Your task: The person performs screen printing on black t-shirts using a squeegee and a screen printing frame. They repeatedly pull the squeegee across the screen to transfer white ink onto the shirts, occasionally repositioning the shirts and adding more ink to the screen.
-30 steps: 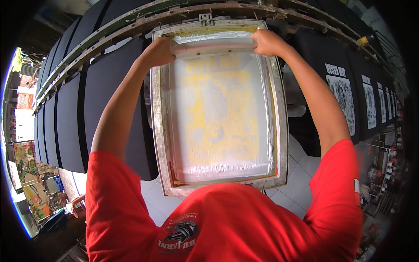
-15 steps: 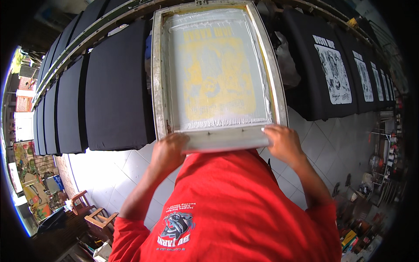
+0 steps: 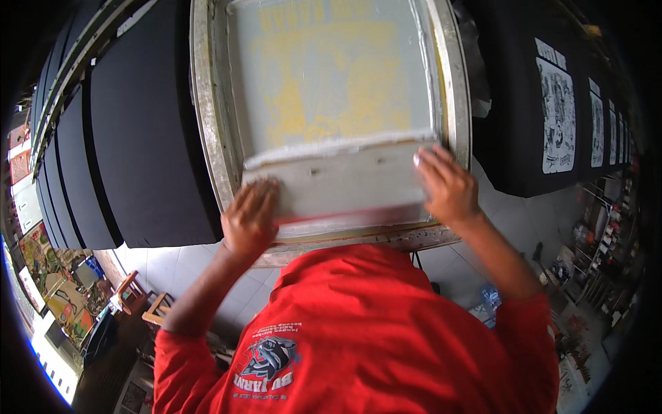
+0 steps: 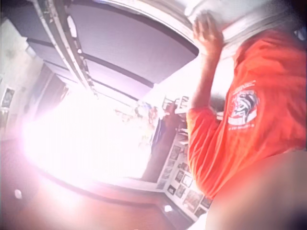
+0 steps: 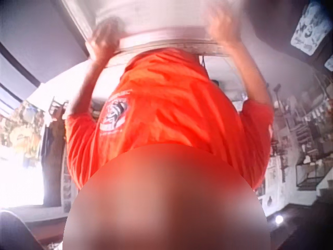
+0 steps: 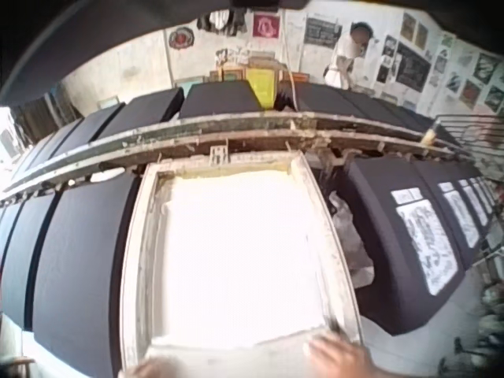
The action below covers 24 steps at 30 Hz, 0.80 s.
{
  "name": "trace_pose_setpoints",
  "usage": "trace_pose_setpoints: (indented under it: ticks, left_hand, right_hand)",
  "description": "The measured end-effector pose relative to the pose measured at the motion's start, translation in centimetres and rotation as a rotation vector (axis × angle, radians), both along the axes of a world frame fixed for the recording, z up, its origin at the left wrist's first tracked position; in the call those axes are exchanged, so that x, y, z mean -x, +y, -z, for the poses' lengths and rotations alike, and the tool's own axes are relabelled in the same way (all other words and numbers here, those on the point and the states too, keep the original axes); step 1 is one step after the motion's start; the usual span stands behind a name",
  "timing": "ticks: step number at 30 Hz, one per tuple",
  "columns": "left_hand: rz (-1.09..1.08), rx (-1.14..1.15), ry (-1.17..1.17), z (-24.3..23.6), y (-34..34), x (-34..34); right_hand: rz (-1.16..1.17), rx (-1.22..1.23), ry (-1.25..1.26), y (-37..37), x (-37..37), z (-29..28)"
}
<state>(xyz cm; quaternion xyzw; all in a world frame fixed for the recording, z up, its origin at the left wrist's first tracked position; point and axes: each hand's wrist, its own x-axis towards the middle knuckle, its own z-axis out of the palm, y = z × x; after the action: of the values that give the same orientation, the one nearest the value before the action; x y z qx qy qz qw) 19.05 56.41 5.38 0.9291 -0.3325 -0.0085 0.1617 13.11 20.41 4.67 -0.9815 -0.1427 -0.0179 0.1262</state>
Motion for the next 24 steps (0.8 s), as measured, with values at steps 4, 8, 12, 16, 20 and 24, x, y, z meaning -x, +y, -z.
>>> trace_pose_setpoints:
  ticks: [4, 8, 12, 16, 20, 24]
  left_hand:
    - [0.014, -0.006, -0.065, -0.2, -1.8, -7.8]
    - [-0.014, -0.036, -0.097, 1.3, -2.3, -14.2]
    - [-0.019, -0.028, -0.232, 2.4, -3.3, -20.6]
    - [-0.067, -0.160, -0.230, 2.2, -4.2, -27.3]
    - [-0.016, -0.280, -0.157, -1.3, -5.2, -34.0]
    - [0.075, -0.134, 0.023, -2.5, -3.8, -39.5]
  right_hand:
    - [-0.021, 0.004, 0.014, -1.8, -8.3, 0.2]
    - [-0.044, 0.013, -0.038, -3.1, -15.2, 0.6]
    - [-0.030, 0.005, -0.097, -4.5, -21.5, 1.6]
    - [-0.089, 0.043, -0.195, -6.2, -27.9, 1.9]
    - [-0.084, 0.172, 0.011, -6.4, -34.7, -2.3]
    - [-0.173, 0.043, 0.198, -7.7, -39.3, -4.6]
